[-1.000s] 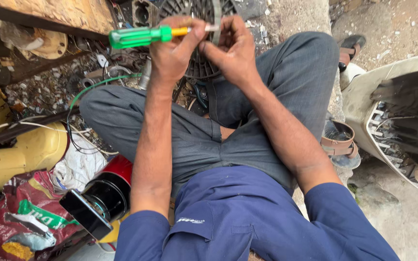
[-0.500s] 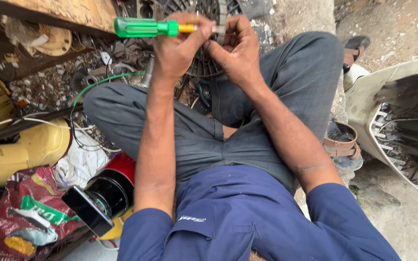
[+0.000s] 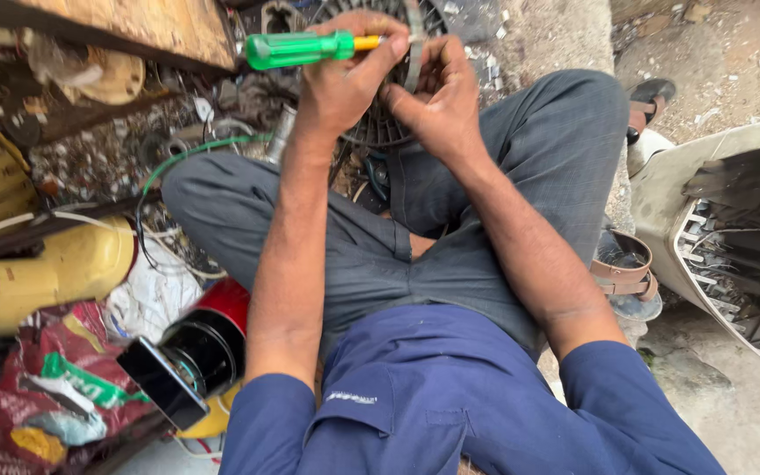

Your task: The person sits cross-legged and uses a green-handled screwdriver to pry and adjust small metal pieces on a circular motor stator. They repeatedly rotate the stator, insert the screwdriver into slots, and manipulate the internal components by hand.

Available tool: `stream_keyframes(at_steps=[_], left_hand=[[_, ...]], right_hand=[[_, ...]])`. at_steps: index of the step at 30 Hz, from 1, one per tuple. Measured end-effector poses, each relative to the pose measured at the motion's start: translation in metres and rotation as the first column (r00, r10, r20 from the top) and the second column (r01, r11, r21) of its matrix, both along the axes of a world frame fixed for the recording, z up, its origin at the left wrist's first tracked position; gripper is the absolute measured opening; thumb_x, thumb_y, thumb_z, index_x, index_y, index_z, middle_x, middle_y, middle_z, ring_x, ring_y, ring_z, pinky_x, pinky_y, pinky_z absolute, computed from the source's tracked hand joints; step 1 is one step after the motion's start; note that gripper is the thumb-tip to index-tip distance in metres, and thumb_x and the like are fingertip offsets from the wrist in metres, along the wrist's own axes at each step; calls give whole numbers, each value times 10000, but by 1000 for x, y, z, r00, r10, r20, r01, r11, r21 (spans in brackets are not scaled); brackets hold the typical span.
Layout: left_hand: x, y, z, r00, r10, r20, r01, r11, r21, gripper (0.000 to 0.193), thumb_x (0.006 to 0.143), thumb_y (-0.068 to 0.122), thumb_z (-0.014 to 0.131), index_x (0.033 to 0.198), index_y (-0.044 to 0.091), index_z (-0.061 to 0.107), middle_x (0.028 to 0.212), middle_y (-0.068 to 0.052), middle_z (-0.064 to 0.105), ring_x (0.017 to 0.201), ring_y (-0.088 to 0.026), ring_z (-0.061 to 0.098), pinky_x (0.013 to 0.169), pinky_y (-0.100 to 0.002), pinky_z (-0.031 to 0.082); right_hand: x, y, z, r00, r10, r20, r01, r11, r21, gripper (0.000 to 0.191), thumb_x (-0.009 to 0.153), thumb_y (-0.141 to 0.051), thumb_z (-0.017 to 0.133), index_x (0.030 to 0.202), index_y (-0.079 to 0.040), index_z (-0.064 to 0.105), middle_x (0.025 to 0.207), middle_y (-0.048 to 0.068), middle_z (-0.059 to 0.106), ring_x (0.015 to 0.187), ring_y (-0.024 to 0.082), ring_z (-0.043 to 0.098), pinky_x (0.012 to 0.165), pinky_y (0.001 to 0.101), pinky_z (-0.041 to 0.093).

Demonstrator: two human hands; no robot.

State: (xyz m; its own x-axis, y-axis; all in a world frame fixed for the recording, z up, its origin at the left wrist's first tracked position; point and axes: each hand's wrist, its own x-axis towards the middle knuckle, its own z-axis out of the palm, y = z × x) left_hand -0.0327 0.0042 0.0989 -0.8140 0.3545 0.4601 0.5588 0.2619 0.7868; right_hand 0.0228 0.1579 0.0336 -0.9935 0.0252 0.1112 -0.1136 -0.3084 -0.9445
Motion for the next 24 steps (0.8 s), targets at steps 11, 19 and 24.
stream_keyframes(at_steps=[11, 19, 24], left_hand=[[-9, -23, -18, 937, 74, 340, -163, 957, 242, 161, 1021, 180, 732, 1110, 47, 750, 963, -82, 789, 845, -147, 766, 732, -285, 637], [9, -19, -64, 895, 137, 425, -302, 887, 350, 198, 1029, 106, 686, 1199, 12, 727, 1076, -112, 766, 954, -153, 754, 788, -294, 668], [7, -12, -37, 895, 173, 412, -327, 883, 338, 182, 1024, 95, 677, 1188, 27, 715, 1035, -85, 779, 898, -135, 757, 784, -271, 639]], right_hand=[[-7, 9, 12, 998, -38, 49, 29, 985, 170, 389, 948, -124, 818, 1175, -31, 516, 1004, 45, 643, 876, 103, 653, 792, 219, 587], [-4, -10, 5, 1000, -28, -4, 28, 994, 110, 541, 1022, -93, 674, 1507, -21, 447, 1261, 101, 665, 1139, 175, 686, 988, 307, 577], [17, -41, -14, 991, -86, -104, 84, 996, -22, 750, 998, 38, 680, 1580, -110, 230, 1437, 100, 537, 1322, 185, 595, 1162, 337, 507]])
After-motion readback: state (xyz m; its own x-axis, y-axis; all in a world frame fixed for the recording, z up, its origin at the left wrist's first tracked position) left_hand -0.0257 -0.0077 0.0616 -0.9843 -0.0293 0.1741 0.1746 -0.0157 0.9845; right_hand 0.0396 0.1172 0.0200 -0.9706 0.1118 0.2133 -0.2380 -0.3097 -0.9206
